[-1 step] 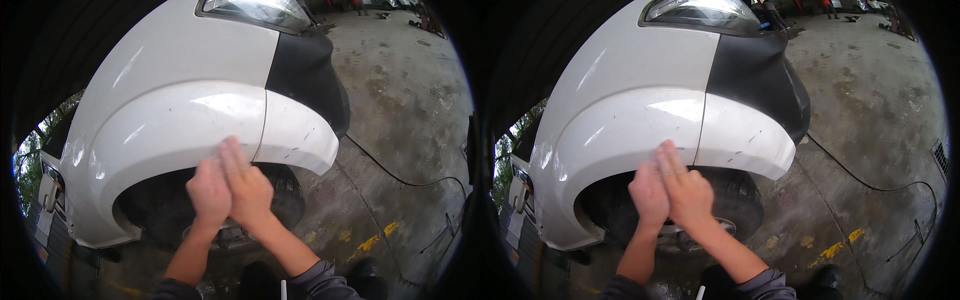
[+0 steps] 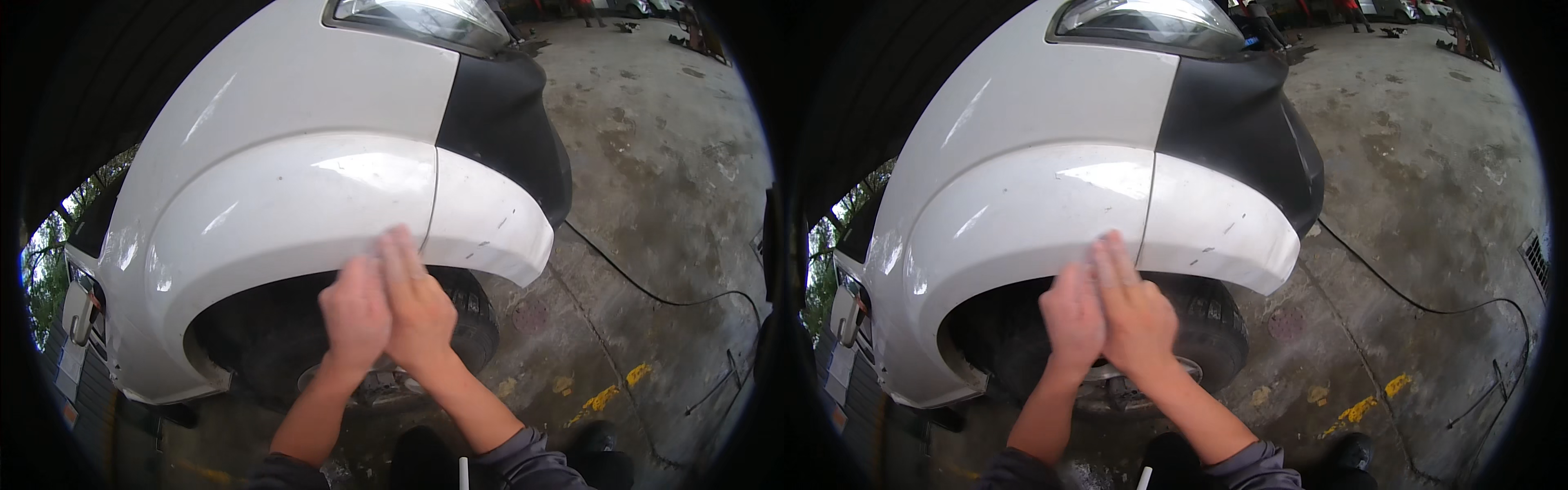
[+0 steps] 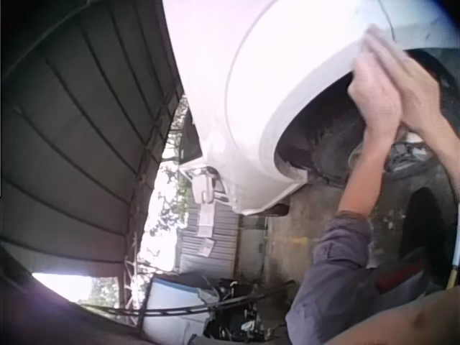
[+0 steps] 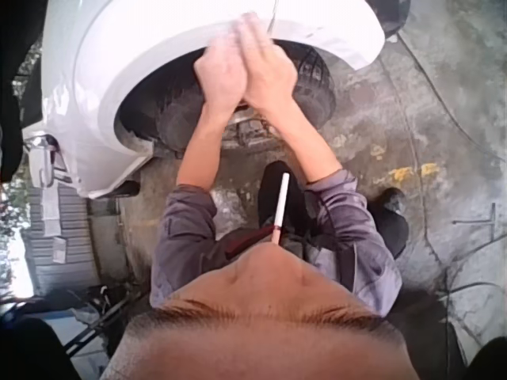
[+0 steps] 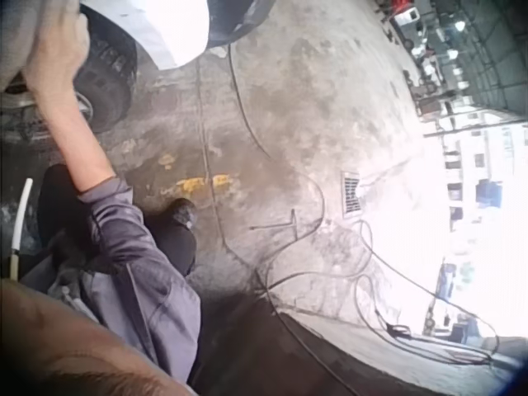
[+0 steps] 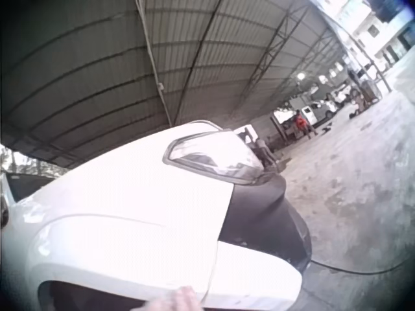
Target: The person sands the front bumper of a white car using a sanding block. They repeatedly rub the sanding block over the surface and periodically wipe the area with their hand to check the finish.
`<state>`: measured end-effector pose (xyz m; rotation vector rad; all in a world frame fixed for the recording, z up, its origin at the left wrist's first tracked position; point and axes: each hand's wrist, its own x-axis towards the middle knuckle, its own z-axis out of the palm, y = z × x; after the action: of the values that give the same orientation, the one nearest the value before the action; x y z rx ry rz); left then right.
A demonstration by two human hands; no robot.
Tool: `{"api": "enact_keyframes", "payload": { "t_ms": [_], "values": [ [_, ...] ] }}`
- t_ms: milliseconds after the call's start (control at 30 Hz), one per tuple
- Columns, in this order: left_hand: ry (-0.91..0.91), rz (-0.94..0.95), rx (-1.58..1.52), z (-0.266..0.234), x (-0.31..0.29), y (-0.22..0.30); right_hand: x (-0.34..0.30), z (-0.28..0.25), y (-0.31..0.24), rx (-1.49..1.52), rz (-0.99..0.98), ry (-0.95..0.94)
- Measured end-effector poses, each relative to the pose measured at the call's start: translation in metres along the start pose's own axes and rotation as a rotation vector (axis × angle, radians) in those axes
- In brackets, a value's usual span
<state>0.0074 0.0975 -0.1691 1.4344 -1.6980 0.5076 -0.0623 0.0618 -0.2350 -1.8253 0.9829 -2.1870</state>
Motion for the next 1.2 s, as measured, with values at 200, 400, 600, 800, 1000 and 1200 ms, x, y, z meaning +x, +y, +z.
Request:
{"api": "enact_keyframes", "payload": {
  "t_ms": [200, 400, 600, 800, 1000, 1200],
  "values": [
    [0.163, -0.12, -0.115, -0.007, 0.004, 0.011, 0.015, -0.003, -0.013, 0.001, -0.103, -0.1],
    [0.102, -0.023, -0.102, 0.0, 0.007, 0.01, 0.013, -0.004, -0.009, 0.061, 0.0, -0.068],
    [-0.013, 0.043, -0.017, 0.011, 0.005, 0.005, 0.004, 0.005, 0.005, 0.024, 0.012, 0.02],
    [0.051, 0.068, 0.085, 0.011, 0.006, -0.001, 0.003, 0.007, 0.011, -0.001, 0.009, 0.066],
    [0.05, 0.05, 0.115, -0.002, -0.004, -0.017, 0.0, 0.011, -0.002, 0.014, -0.017, 0.0],
    [0.179, 0.014, -0.064, -0.007, -0.002, -0.009, -0.002, 0.024, -0.011, 0.061, -0.083, 0.003]
  ]
}}
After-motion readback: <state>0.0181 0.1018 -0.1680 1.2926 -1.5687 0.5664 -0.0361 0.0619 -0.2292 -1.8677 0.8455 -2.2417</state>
